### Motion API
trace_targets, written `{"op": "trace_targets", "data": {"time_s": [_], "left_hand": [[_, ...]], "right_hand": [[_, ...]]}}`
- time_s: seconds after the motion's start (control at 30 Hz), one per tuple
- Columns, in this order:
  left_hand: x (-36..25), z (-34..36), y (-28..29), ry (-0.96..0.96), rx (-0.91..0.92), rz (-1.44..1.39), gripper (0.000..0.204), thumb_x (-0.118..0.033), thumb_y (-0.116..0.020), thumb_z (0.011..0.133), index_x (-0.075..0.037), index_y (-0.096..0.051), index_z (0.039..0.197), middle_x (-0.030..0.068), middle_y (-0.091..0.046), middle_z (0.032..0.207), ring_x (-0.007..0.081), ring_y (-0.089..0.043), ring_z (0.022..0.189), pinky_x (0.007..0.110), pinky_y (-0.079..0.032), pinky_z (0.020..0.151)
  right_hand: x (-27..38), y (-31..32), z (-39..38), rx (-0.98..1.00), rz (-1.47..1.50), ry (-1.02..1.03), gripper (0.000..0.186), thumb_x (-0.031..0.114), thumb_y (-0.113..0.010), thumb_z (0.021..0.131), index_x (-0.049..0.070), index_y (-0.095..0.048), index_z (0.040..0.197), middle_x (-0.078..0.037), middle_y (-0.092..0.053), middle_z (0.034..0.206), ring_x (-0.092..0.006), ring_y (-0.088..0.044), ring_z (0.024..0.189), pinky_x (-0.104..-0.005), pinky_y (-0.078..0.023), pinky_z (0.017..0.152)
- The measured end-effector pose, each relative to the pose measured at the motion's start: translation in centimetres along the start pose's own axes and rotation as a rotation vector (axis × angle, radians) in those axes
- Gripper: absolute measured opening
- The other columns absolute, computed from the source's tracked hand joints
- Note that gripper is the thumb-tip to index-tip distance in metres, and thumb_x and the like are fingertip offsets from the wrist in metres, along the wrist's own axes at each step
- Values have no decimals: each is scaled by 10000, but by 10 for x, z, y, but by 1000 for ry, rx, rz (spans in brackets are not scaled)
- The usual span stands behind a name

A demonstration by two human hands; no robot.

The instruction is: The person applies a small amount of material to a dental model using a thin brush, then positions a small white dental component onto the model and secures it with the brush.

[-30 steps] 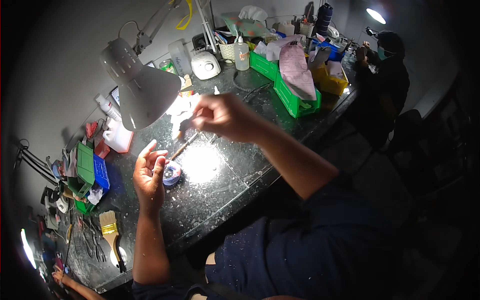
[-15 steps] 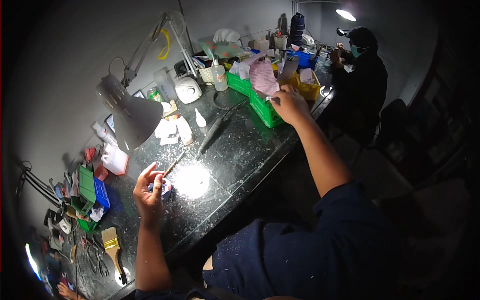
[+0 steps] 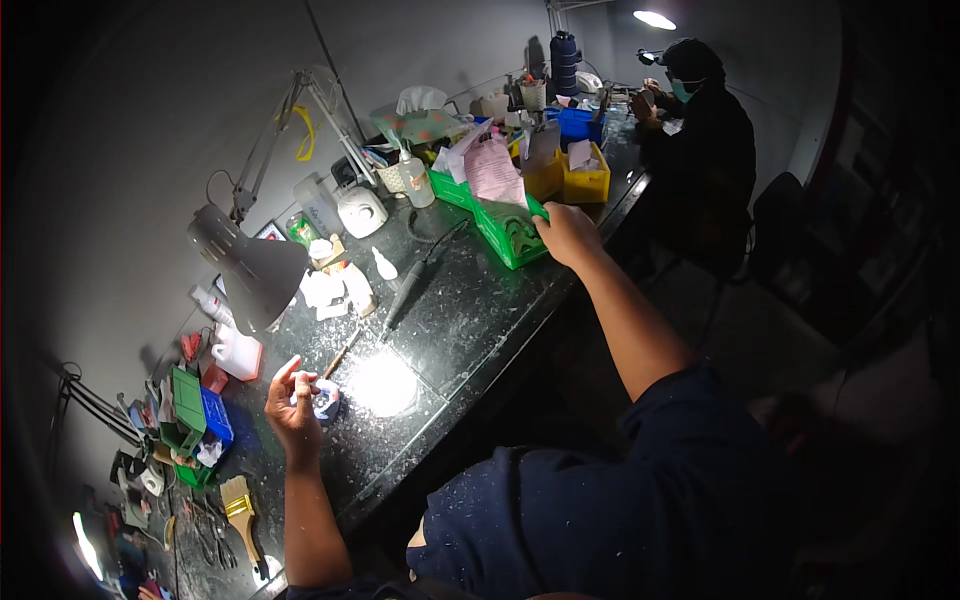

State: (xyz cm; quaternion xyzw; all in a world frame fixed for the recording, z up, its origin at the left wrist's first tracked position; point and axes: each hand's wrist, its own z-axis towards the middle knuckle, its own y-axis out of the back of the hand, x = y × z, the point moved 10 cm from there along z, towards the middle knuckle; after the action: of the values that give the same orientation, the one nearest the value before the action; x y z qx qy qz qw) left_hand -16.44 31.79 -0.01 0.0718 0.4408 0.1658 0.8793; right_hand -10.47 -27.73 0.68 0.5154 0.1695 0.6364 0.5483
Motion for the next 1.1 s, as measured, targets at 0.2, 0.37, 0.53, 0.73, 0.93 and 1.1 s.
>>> {"op": "trace_targets", "data": {"time_s": [0.2, 0.37, 0.53, 0.73, 0.93, 1.1], "left_hand": [[0, 2, -1, -26, -18, -1, 309, -175, -652, 1119, -14, -732, 1371, 83, -769, 971, 104, -685, 821, 281, -574, 804], [8, -3, 13, -24, -63, -22, 293, -195, -676, 1128, -5, -726, 1346, 76, -762, 975, 105, -677, 825, 273, -580, 784], [5, 0, 10, -34, -51, -46, 305, -210, -676, 1136, 5, -722, 1347, 66, -744, 992, 118, -675, 844, 281, -577, 797], [-15, -1, 10, -71, -37, 60, 258, -168, -661, 1132, 0, -751, 1306, 84, -764, 980, 123, -687, 806, 289, -576, 786], [-52, 4, 5, -165, 34, 251, 222, -92, -664, 1103, -7, -769, 1279, 101, -792, 979, 136, -729, 809, 294, -586, 745], [-75, -7, 12, -231, 79, 408, 208, -79, -680, 1075, -18, -773, 1251, 101, -780, 926, 167, -728, 760, 322, -583, 725]], "right_hand": [[-3, 45, -15, -123, 114, 50, 358, 363, -680, 1070, 42, -769, 1200, -265, -794, 1090, -471, -757, 1079, -588, -592, 925], [-19, 121, -13, -136, 346, 120, 288, 300, -674, 1065, 62, -809, 1157, -231, -800, 1047, -424, -787, 1017, -518, -595, 884], [-83, 234, -11, -352, 109, 59, 333, 319, -640, 1080, 36, -792, 1167, -242, -792, 1073, -455, -770, 1046, -506, -581, 915], [-178, 269, 29, -379, -43, -32, 363, 331, -633, 1081, 19, -763, 1212, -277, -776, 1121, -480, -745, 1111, -530, -569, 935], [-283, 200, 83, -294, 68, -222, 391, 341, -662, 1056, 56, -769, 1302, -261, -787, 1198, -464, -741, 1159, -539, -572, 980], [-303, 141, 132, -242, -12, -193, 419, 387, -666, 1057, 77, -773, 1318, -231, -790, 1243, -443, -733, 1207, -556, -562, 1031]]}}
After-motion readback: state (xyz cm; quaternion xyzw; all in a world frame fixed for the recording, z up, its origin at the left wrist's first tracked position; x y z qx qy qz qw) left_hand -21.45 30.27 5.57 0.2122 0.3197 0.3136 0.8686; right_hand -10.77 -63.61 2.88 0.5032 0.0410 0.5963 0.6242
